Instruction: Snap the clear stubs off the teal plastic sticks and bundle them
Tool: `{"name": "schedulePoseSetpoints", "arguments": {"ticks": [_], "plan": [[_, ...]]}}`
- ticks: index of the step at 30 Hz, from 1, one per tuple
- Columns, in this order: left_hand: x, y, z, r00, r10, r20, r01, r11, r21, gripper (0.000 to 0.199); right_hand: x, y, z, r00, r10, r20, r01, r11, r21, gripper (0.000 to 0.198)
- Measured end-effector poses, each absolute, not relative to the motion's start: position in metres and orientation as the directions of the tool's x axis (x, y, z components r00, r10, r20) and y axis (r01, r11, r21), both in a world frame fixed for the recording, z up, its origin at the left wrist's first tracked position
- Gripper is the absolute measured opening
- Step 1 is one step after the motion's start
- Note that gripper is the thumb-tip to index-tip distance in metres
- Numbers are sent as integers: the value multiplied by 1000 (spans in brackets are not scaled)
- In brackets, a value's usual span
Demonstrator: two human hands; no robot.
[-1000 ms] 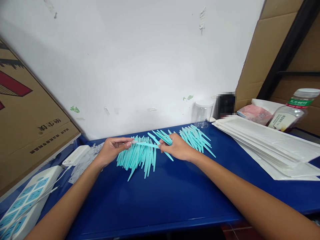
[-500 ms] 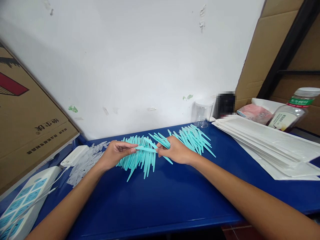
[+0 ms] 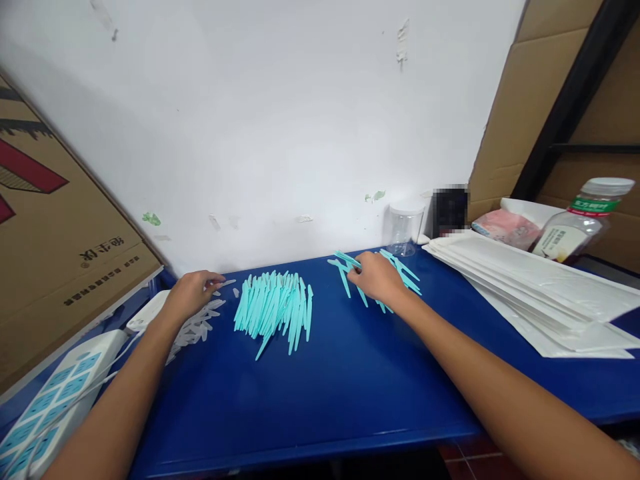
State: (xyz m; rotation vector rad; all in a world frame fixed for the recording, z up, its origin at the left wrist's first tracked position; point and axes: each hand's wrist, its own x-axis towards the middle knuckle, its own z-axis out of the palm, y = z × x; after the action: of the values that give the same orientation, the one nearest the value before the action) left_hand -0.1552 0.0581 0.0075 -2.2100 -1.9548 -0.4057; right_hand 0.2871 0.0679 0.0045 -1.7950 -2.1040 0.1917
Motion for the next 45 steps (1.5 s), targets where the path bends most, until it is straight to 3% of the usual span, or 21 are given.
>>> {"name": "schedulePoseSetpoints", "arguments": {"ticks": [4, 7, 14, 18, 23, 28, 31, 34, 45], "plan": [[-160, 67, -7, 200, 945, 258, 956, -245, 158, 33, 294, 70, 3, -35, 983, 179, 967, 79, -241, 17], [-153, 70, -16, 263, 938, 227, 939, -303, 162, 28, 296, 68, 2, -17, 986, 164, 980, 49, -191, 17], [-153, 75, -25, 237, 951, 197, 947, -272, 171, 17, 299, 65, 7, -24, 989, 146, 984, 49, -169, 22], [-156, 75, -29, 201, 961, 188, 949, -239, 204, 20, 294, 63, 12, -83, 985, 154, 963, 119, -243, 27], [-151, 71, -23, 180, 964, 198, 938, -229, 261, 19, 283, 56, 10, -275, 941, 196, 732, 337, -592, 43], [-130, 60, 0, 85, 942, 326, 807, -257, 531, 35, 272, 46, 9, -367, 904, 221, 515, 395, -761, 49], [-107, 50, 12, 66, 951, 303, 591, -282, 756, 49, 268, 38, 14, -406, 894, 192, 464, 382, -799, 48], [-82, 38, 17, 131, 963, 235, 408, -269, 873, 51, 266, 31, 19, -420, 896, 145, 464, 349, -814, 50], [-47, 25, 4, 224, 959, 174, 301, -238, 924, 40, 261, 33, 9, -471, 866, 165, 376, 367, -851, 40]]}}
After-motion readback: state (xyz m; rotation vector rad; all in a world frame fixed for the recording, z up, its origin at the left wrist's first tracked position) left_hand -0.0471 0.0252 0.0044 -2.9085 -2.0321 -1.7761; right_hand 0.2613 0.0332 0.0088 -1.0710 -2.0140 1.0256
